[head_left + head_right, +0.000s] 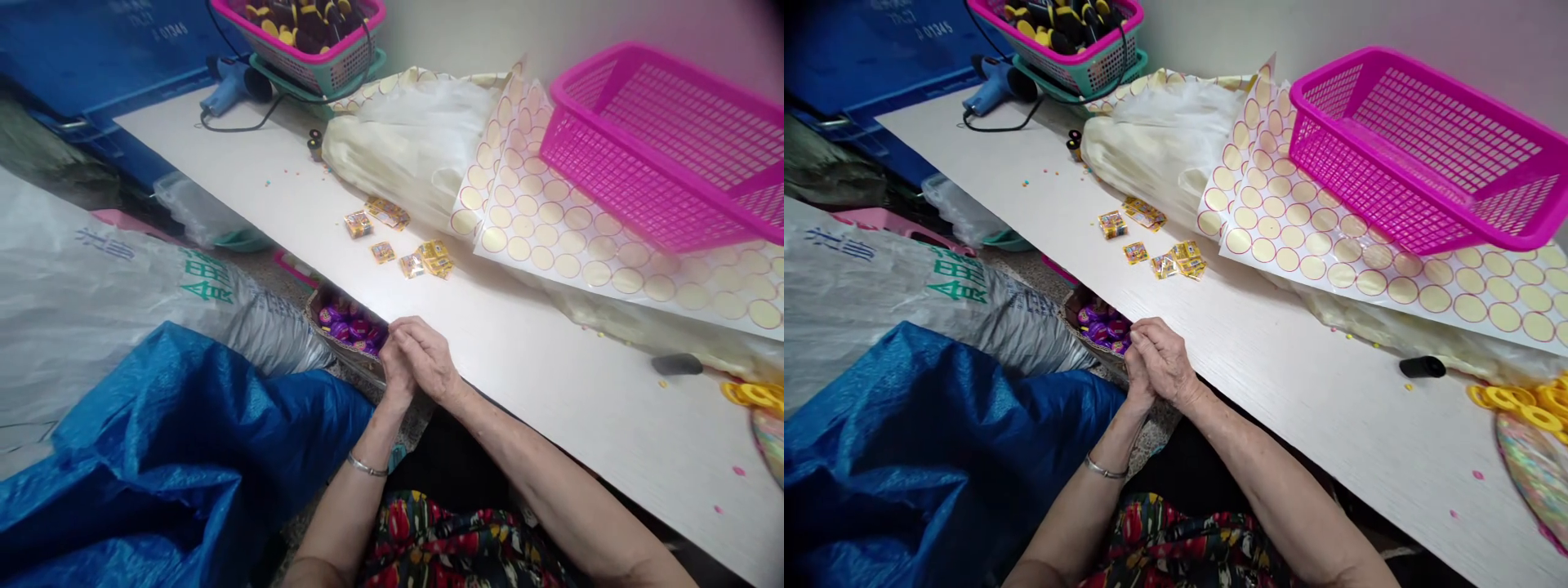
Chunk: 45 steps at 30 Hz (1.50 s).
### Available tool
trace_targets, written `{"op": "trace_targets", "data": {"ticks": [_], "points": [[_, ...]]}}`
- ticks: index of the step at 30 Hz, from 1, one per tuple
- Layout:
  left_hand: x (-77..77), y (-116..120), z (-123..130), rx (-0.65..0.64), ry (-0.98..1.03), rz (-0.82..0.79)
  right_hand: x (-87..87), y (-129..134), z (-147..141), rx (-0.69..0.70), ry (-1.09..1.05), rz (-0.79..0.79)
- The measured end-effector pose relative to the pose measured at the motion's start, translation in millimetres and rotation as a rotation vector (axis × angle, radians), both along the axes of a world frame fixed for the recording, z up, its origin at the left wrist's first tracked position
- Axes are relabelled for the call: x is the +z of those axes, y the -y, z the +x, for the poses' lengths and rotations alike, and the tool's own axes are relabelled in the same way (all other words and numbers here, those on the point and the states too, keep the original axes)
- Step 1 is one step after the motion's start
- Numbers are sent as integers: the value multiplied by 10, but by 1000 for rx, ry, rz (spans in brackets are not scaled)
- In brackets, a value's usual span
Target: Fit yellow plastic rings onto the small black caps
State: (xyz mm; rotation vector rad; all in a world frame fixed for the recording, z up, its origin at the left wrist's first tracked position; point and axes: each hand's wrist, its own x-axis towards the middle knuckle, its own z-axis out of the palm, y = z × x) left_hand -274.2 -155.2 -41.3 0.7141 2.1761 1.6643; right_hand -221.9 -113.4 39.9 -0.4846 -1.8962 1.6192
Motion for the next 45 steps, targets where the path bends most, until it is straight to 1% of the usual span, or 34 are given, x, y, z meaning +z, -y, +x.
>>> {"op": "trace_targets", "data": {"ticks": [1, 3, 5, 7, 8, 11, 14, 16, 19, 22, 24, 26, 29, 31, 33, 34, 35, 36, 37, 40, 42, 45], "points": [[41, -2, 6, 21, -21, -19, -2, -10, 6, -20, -26, -107], [111, 0, 18, 49, -58, -27, -10, -43, 29, -68, -107, -371], [151, 21, 20, 32, -89, -1, -15, -99, 87, -129, -209, -636], [161, 66, 13, -11, -119, 16, -7, -178, 207, -183, -291, -812], [160, 96, 9, -31, -134, 14, 3, -223, 295, -205, -313, -856], [169, 192, 13, -72, -202, 13, 40, -345, 662, -284, -323, -877], [242, 257, 66, -91, -310, 87, 49, -401, 1094, -407, -312, -867], [338, 276, 138, -98, -404, 126, 27, -394, 1359, -494, -317, -865], [534, 256, 281, -134, -521, 141, -9, -334, 1674, -587, -339, -864], [741, 153, 425, -195, -503, 191, 31, -245, 1897, -622, -387, -861], [839, 13, 514, -254, -419, 215, 93, -213, 2016, -647, -415, -833], [884, -198, 630, -345, -310, 183, 150, -237, 2147, -705, -420, -765], [891, -570, 942, -585, -179, 99, 186, -344, 2455, -872, -316, -580], [890, -768, 1246, -767, -155, 76, 169, -414, 2746, -1051, -140, -365], [885, -893, 1583, -908, -185, 84, 122, -472, 3064, -1252, 113, -52], [877, -933, 1747, -962, -210, 93, 93, -500, 3217, -1334, 255, 115], [861, -962, 1901, -1006, -234, 102, 64, -531, 3357, -1389, 392, 250], [838, -983, 2041, -1045, -250, 112, 40, -566, 3479, -1412, 523, 336], [807, -1000, 2164, -1087, -257, 125, 21, -607, 3581, -1412, 643, 380], [688, -1045, 2417, -1195, -240, 187, 7, -750, 3763, -1329, 934, 391], [620, -1073, 2493, -1221, -218, 227, 16, -844, 3804, -1258, 1082, 379], [576, -1099, 2511, -1205, -231, 233, 23, -938, 3816, -1150, 1244, 401]]}}
